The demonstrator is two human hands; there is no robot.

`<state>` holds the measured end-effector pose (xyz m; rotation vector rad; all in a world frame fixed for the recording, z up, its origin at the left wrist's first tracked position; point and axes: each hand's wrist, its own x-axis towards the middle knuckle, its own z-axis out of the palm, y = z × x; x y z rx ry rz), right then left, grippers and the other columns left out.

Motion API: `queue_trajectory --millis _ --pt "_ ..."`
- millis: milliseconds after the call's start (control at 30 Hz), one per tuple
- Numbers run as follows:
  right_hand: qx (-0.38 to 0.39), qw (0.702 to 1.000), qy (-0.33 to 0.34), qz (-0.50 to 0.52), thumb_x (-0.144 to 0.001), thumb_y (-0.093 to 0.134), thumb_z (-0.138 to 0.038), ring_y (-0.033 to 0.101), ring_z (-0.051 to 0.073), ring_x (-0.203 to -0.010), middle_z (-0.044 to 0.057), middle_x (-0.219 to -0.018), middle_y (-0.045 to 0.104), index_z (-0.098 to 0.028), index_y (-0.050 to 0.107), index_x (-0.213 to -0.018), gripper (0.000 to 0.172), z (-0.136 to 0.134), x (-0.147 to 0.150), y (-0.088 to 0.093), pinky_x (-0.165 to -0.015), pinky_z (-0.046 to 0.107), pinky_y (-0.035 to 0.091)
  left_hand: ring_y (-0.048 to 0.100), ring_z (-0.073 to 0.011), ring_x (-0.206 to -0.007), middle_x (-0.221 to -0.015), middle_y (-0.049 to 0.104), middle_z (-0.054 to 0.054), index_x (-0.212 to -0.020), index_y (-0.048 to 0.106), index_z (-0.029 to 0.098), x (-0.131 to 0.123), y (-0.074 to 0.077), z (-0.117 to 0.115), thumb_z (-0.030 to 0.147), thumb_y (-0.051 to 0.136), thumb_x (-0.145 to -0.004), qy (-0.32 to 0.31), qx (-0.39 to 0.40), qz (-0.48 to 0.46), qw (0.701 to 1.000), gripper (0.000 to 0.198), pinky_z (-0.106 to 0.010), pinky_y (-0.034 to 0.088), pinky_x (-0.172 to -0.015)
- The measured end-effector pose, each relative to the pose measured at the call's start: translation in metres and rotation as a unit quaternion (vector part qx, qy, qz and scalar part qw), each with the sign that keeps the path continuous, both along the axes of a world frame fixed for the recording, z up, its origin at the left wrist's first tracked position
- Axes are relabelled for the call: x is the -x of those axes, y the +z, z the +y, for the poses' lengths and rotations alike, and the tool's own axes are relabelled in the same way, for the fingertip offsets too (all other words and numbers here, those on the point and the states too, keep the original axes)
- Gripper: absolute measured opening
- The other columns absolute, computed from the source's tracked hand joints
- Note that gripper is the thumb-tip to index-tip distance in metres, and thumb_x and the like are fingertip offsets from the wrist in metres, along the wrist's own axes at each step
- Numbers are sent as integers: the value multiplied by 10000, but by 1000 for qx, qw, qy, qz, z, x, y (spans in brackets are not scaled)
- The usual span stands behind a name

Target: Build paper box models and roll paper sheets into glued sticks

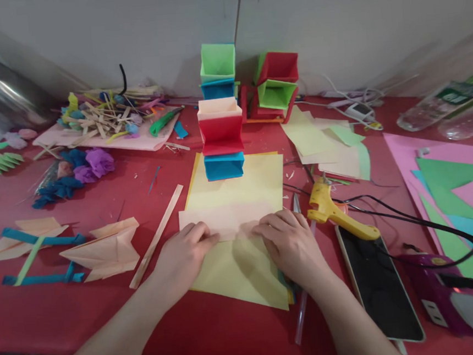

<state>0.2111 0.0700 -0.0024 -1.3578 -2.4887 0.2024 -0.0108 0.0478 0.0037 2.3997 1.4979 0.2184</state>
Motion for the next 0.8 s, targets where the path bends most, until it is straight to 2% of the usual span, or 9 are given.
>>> queue_trajectory --millis 167,333,467,633,800 --pt "-14 1000 9 5 -840 536 -277 482 196 -837 9 -831 671 -233 676 -832 147 4 -5 -1 -773 333 330 567 -162 -814 -860 598 -23 -957 633 206 5 -2 2 41 430 -828 -10 -29 -8 999 291 -250 456 -625" --pt "-36 999 6 11 -848 529 -267 489 188 -837 8 -834 676 -235 685 -751 186 5 -6 -1 -758 324 337 562 -167 -778 -799 596 -22 -868 634 206 12 -10 3 135 438 -863 -4 -56 -17 998 208 -273 448 -642" --pt "-44 999 -2 -5 -860 503 -261 479 197 -873 21 -896 659 -220 665 -774 188 4 -3 -1 -784 338 329 568 -153 -772 -791 591 -15 -860 615 213 16 -13 4 196 411 -888 1 -55 -24 998 207 -252 439 -637" --pt "-29 998 -23 -47 -891 433 -256 478 203 -825 43 -801 634 -185 618 -779 228 6 -2 -6 -746 326 325 573 -161 -791 -823 603 -2 -839 573 203 17 -11 9 199 423 -888 16 -12 -10 1000 157 -262 427 -629" --pt "-1 997 -70 -41 -886 449 -292 490 203 -802 25 -755 633 -200 614 -765 224 10 -2 -8 -710 310 314 570 -170 -826 -847 611 3 -839 530 198 18 -6 16 170 429 -881 39 44 -33 998 112 -281 431 -670"
